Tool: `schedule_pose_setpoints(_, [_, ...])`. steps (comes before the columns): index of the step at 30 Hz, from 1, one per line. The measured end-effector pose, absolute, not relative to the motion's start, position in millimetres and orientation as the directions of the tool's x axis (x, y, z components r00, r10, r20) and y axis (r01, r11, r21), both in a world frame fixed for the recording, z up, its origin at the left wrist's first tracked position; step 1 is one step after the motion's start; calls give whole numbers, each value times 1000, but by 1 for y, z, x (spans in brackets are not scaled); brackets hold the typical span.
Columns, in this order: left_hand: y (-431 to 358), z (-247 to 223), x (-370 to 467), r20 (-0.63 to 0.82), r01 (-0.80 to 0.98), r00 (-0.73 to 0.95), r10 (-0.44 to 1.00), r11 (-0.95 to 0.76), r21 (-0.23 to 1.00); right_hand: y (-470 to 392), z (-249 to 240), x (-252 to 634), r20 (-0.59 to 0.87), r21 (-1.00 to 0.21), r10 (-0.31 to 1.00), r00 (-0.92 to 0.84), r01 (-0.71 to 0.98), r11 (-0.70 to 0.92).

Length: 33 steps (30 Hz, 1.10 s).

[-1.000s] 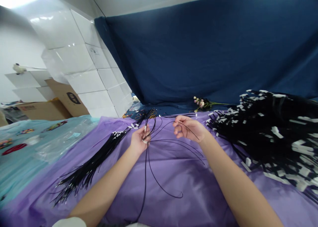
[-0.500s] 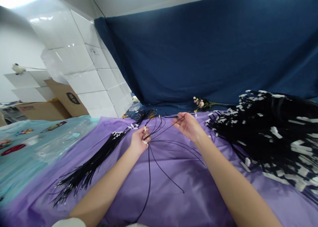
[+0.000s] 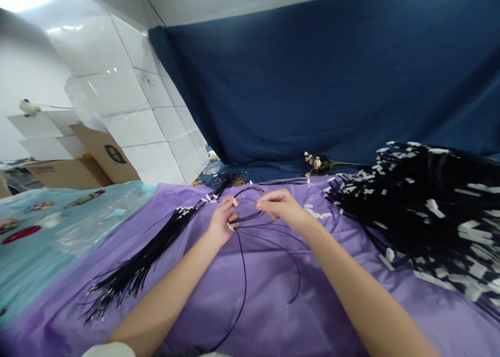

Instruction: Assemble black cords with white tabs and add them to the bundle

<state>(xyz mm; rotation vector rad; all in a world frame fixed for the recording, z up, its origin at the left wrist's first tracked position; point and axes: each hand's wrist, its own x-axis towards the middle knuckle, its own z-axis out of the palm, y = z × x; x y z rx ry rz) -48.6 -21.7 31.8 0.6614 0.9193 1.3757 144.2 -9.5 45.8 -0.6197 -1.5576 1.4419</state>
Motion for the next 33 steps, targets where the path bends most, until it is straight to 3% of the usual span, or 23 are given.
schedule_pose_setpoints(5, [-25,32,-48,-104,-498,70,992,125,858,-10,42,133,424,-886,836,-347,32,463])
schedule_pose_setpoints(11, [-27,32,-50,-49,-521,168,985,131,843,-9,39,135,519,-781,781,-346,179,598])
schedule_pose_setpoints(23, [-27,31,-51,-13,-536,202,979,121,835,-10,39,135,587,-705,726,-358,215,676])
schedule_pose_setpoints(33, [-28,31,-48,63,-469,152,986,15,883,-11,39,135,638,-640,685,-351,254,725])
